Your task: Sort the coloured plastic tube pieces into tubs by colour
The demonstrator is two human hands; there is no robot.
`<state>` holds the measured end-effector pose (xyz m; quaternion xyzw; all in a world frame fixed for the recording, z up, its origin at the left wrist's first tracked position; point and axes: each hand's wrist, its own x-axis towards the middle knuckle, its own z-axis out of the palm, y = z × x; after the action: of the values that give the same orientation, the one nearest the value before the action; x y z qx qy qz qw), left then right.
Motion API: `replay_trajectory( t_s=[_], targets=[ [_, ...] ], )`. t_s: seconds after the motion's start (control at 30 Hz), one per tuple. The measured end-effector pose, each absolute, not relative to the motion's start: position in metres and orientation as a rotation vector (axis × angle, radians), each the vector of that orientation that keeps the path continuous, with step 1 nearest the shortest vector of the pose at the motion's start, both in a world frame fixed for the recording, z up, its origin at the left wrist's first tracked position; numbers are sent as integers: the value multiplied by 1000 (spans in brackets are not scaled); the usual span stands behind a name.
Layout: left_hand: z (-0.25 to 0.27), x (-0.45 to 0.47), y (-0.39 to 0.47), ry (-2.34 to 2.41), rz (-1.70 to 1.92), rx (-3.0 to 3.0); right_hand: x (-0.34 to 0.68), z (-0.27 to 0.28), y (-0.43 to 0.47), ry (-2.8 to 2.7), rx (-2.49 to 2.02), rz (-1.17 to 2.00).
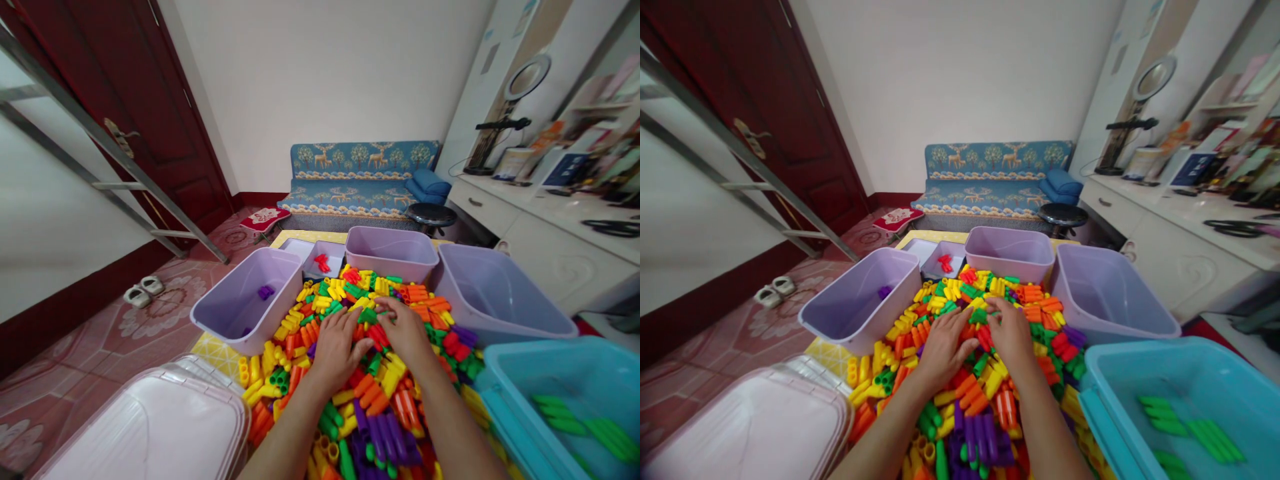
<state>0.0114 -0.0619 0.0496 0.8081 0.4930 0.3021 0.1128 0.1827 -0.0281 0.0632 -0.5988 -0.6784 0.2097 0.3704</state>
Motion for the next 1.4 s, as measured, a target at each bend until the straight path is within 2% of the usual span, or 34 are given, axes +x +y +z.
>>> replay_trajectory(
  t_s=[0.1, 0.17, 0.3, 0.57, 0.83, 1.03, 1.27, 1.4],
  targets=[
    [50, 11, -62, 1409, 909, 2346, 173, 55, -37, -1563, -1360, 810],
    [48, 10, -61, 1379, 938, 2321, 171, 50, -40, -1504, -1338, 822],
    [42, 10, -59, 1373, 999, 2275, 176, 51, -43, -1514, -1414, 621],
    [39, 9, -59, 1371, 1082, 2241, 183, 60, -59, -1938, -1760, 287],
    [53, 9, -64, 1243, 1145, 2186, 170, 66, -58, -1751, -1403, 616],
    [55, 7, -61, 1222, 1305, 1881, 165, 61, -64, -1551, -1183, 819],
    [69, -7, -17, 1119, 1562, 900, 178, 63, -66, -1365, -1270, 850],
    [72, -13, 16, 975, 1641, 641, 181, 61, -69, -1356, -1278, 877]
  ],
)
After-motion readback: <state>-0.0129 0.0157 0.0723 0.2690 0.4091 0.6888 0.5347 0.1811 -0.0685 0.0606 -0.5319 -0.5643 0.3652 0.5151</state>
